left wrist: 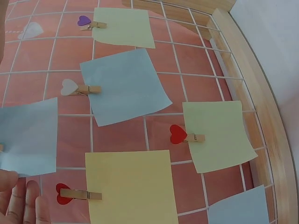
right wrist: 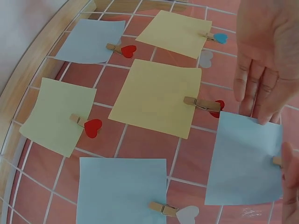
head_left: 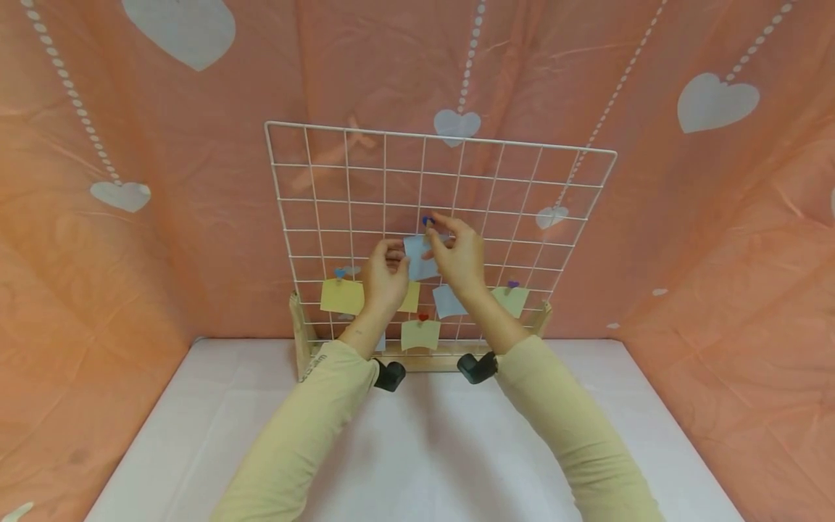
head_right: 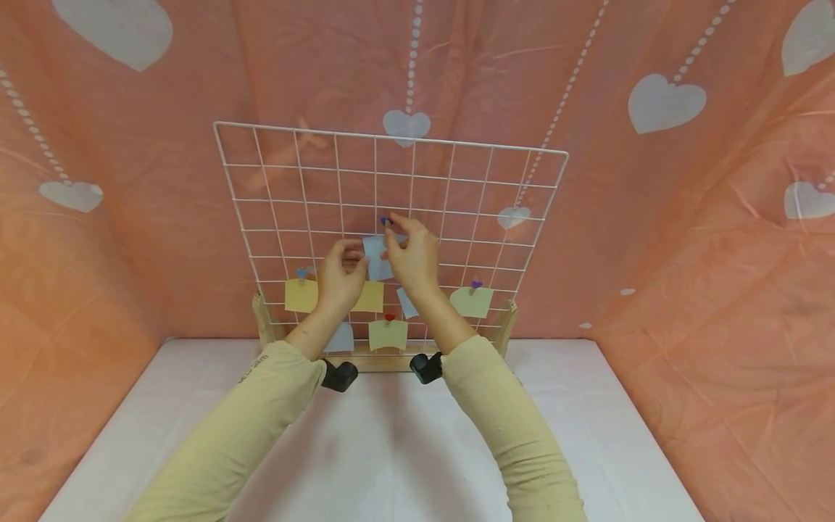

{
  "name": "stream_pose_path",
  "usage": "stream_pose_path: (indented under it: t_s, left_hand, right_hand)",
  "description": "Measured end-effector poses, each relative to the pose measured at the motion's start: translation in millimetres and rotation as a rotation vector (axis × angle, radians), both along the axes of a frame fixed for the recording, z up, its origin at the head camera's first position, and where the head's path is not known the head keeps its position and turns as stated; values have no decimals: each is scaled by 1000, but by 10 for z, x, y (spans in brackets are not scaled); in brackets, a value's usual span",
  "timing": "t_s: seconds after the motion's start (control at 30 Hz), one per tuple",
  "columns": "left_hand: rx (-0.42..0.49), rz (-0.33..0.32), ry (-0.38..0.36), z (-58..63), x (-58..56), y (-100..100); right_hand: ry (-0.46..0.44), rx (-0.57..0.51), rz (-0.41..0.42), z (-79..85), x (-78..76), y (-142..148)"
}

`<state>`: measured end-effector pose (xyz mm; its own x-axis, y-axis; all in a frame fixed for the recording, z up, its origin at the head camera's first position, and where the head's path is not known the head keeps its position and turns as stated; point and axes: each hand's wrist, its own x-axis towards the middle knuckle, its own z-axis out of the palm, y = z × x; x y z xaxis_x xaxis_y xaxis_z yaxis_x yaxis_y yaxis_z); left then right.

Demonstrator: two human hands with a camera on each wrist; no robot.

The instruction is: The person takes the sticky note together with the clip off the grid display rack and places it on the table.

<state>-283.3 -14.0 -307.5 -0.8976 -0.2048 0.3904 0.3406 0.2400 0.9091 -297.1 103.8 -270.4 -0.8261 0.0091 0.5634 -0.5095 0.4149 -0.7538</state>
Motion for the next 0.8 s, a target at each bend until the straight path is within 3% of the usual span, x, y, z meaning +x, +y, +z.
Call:
stream_pose_path:
  t_s: [0.2,0.37,0.53,0.8]
  left_hand:
    - [-7,0,26,-5,-16,-2]
    - [-13,-5,43,-16,-35,-7]
    - [-24,-19,9,-4,-43,-26]
    - [-61,-46,13,-5,-45,-54]
  right_hand:
    - [130,64,-83,-8,-15,-24]
    - [167,106,-115,5,-19,-36]
    - [232,177,-150,14,-31,-42]
    - [275,168,-157,-18,-61,-16]
